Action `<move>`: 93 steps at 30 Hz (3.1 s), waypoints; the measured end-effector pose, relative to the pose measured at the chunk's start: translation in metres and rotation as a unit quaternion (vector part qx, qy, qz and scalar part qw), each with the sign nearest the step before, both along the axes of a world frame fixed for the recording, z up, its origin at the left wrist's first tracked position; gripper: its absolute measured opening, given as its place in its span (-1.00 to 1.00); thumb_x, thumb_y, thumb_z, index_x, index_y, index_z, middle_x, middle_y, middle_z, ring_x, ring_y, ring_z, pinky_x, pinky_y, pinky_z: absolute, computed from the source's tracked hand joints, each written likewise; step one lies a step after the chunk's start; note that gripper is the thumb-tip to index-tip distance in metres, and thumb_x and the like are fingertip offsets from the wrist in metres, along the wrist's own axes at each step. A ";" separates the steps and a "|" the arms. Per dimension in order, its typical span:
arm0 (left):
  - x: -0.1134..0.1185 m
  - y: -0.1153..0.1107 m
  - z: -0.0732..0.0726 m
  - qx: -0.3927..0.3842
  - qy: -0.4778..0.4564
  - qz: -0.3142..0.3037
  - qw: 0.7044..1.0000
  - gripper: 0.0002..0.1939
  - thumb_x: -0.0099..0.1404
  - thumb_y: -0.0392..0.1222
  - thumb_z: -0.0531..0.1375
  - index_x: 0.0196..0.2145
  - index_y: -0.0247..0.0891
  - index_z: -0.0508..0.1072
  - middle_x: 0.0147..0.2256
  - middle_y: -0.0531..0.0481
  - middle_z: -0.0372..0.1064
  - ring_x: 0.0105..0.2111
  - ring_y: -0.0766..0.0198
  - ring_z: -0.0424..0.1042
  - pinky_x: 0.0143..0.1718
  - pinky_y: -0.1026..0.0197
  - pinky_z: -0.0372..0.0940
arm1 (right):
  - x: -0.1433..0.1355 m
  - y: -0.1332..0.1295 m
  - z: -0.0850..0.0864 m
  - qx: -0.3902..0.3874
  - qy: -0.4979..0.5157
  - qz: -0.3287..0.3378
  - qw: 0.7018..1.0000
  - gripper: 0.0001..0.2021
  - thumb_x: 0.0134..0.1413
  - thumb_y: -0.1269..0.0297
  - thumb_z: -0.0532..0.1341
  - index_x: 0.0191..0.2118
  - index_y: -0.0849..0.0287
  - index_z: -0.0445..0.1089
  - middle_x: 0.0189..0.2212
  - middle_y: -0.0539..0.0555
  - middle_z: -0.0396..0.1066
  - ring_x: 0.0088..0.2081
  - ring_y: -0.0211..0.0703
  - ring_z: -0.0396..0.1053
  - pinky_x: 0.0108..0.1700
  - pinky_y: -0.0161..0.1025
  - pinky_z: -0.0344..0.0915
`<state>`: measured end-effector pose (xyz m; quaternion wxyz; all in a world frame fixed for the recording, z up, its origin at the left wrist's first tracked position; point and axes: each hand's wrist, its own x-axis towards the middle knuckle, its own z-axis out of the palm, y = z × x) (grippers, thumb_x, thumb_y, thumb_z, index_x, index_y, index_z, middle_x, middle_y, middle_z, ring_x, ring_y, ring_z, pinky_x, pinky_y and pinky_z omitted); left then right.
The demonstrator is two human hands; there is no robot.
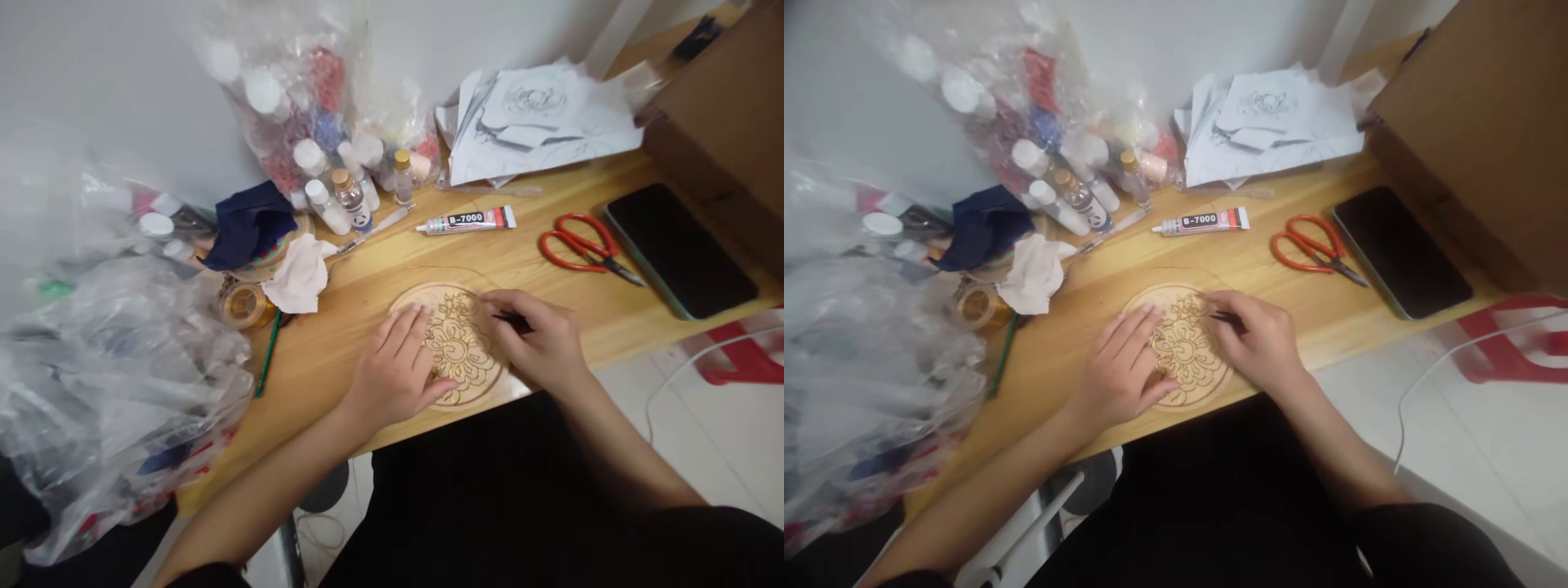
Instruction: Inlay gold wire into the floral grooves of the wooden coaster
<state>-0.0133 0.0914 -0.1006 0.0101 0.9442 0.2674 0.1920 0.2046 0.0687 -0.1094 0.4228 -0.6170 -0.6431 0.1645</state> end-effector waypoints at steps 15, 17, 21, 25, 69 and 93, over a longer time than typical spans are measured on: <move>0.004 0.000 0.007 -0.071 0.038 0.004 0.997 -0.57 0.31 0.05 0.17 -0.21 -0.47 0.45 0.13 -0.50 0.30 0.15 -0.23 0.32 0.15 -0.14 0.27 | 0.000 0.003 0.000 -0.048 0.010 0.003 0.999 -0.80 0.07 0.37 0.22 -0.18 0.03 0.49 -0.32 0.00 0.60 -0.37 -0.16 0.56 -0.28 -0.19 0.51; 0.003 0.000 0.006 -0.083 0.028 0.004 0.996 -0.60 0.31 0.03 0.18 -0.20 -0.45 0.45 0.14 -0.48 0.30 0.16 -0.22 0.31 0.16 -0.16 0.24 | 0.000 0.003 0.000 -0.046 0.010 0.004 0.999 -0.80 0.07 0.37 0.21 -0.18 0.03 0.49 -0.32 0.00 0.60 -0.37 -0.16 0.55 -0.29 -0.18 0.51; -0.001 0.003 0.001 -0.099 -0.020 0.000 0.995 -0.72 0.30 -0.03 0.18 -0.26 -0.36 0.42 0.12 -0.42 0.34 0.16 -0.16 0.31 0.16 -0.16 0.23 | 0.001 0.003 -0.001 -0.049 0.015 0.004 0.999 -0.81 0.07 0.36 0.21 -0.19 -0.01 0.49 -0.32 -0.02 0.60 -0.38 -0.16 0.55 -0.30 -0.18 0.50; -0.004 0.006 -0.002 -0.101 -0.050 0.005 0.994 -0.75 0.31 -0.04 0.16 -0.35 -0.32 0.36 0.14 -0.44 0.29 0.20 -0.15 0.26 0.15 -0.15 0.25 | 0.001 0.002 -0.002 -0.049 0.016 0.002 0.999 -0.81 0.06 0.35 0.23 -0.19 -0.01 0.49 -0.31 -0.02 0.60 -0.37 -0.14 0.55 -0.28 -0.17 0.50; -0.017 0.009 -0.001 -0.273 -0.240 0.124 0.923 -0.78 0.26 -0.42 0.11 -0.40 -0.20 0.12 0.06 -0.30 0.36 0.19 0.10 0.30 0.09 0.00 0.29 | -0.002 0.000 0.001 -0.054 0.031 -0.017 0.998 -0.81 0.02 0.39 0.29 -0.19 0.10 0.49 -0.39 -0.02 0.55 -0.44 -0.29 0.47 -0.40 -0.36 0.41; -0.019 0.011 0.008 -0.258 -0.099 0.304 0.912 -0.75 0.29 -0.25 0.08 -0.53 -0.22 0.13 -0.56 0.11 0.14 -0.56 0.36 0.10 -0.49 0.25 -0.11 | 0.006 0.011 0.008 -0.135 0.111 -0.025 0.984 -0.78 0.03 0.19 0.31 -0.19 0.13 0.46 -0.52 -0.03 0.40 -0.50 -0.29 0.35 -0.48 -0.35 0.32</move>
